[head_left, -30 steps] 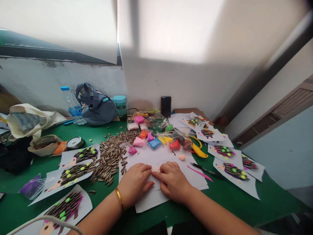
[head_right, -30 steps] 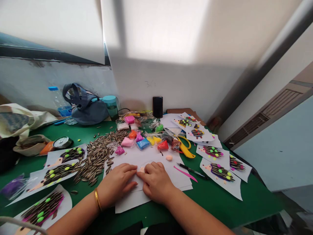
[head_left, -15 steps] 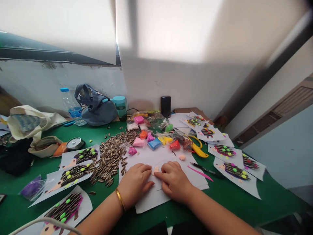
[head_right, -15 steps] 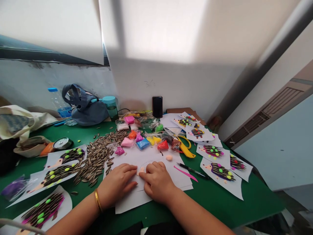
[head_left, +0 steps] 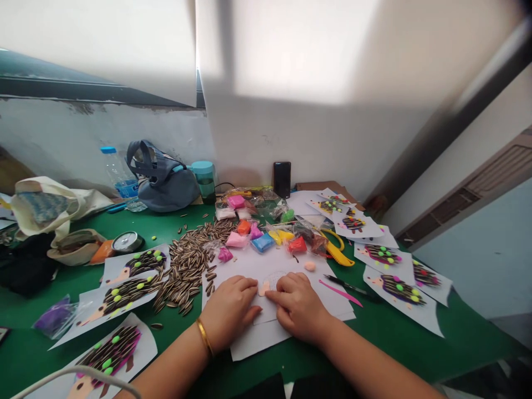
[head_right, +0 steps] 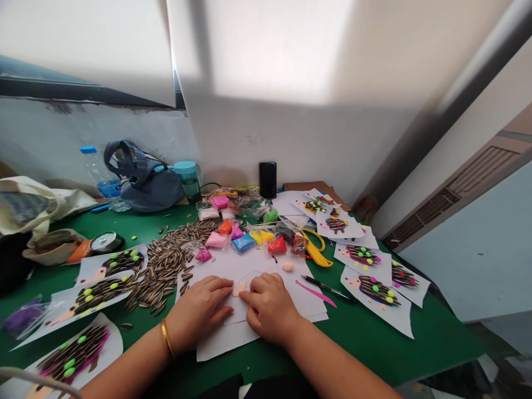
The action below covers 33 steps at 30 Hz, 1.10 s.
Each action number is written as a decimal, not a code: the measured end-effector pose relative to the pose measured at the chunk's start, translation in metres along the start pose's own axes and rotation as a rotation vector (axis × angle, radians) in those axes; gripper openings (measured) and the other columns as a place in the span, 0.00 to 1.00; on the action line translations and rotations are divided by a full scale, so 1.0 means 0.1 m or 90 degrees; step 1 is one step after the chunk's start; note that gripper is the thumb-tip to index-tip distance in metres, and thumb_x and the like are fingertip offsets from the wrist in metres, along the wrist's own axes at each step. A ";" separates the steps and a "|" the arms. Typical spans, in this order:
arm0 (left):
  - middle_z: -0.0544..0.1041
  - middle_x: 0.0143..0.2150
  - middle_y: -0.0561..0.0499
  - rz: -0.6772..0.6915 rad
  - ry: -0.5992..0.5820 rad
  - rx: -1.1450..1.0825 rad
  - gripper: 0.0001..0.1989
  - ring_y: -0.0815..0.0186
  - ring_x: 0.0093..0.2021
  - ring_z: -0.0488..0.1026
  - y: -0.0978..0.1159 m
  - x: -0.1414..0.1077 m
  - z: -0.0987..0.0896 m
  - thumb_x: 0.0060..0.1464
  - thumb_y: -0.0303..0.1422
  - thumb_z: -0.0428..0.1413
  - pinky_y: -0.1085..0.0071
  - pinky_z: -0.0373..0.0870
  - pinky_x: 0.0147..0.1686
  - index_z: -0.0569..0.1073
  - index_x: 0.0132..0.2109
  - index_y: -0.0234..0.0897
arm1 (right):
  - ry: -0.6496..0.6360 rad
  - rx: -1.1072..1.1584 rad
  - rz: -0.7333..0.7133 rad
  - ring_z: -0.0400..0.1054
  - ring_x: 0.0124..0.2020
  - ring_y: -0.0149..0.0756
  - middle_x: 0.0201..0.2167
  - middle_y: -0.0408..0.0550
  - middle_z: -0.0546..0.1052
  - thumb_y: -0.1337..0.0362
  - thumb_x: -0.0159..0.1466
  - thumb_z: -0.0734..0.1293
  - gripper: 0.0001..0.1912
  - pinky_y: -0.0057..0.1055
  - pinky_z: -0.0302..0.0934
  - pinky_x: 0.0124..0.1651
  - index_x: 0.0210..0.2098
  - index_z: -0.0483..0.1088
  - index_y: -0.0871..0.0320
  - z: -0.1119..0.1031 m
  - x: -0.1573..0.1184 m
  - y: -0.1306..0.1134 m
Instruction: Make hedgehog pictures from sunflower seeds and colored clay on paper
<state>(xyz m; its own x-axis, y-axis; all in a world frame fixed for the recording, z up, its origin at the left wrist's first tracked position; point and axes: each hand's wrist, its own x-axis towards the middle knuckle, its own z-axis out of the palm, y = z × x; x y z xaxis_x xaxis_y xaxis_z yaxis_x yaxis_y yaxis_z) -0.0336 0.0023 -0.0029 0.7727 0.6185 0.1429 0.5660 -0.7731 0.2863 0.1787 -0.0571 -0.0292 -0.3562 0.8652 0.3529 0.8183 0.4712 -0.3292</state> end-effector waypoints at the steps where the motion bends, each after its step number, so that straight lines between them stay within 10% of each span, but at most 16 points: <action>1: 0.78 0.51 0.46 -0.001 0.001 0.000 0.13 0.54 0.51 0.73 0.00 0.00 0.00 0.53 0.32 0.62 0.55 0.70 0.52 0.76 0.47 0.38 | -0.008 -0.007 -0.004 0.60 0.38 0.39 0.34 0.46 0.71 0.71 0.56 0.64 0.21 0.38 0.48 0.43 0.48 0.75 0.51 0.01 0.00 -0.01; 33: 0.78 0.52 0.45 -0.003 -0.014 0.002 0.14 0.53 0.51 0.72 0.00 0.00 0.01 0.54 0.32 0.62 0.54 0.70 0.53 0.76 0.48 0.36 | -0.024 -0.020 -0.010 0.60 0.39 0.40 0.36 0.47 0.71 0.70 0.57 0.64 0.23 0.38 0.46 0.43 0.51 0.72 0.50 0.01 0.00 0.00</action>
<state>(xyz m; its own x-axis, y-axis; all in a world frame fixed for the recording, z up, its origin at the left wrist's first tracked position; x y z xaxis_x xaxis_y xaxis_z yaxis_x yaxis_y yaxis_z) -0.0337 0.0020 -0.0038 0.7764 0.6185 0.1206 0.5701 -0.7710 0.2838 0.1782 -0.0565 -0.0302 -0.3852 0.8639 0.3245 0.8258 0.4796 -0.2966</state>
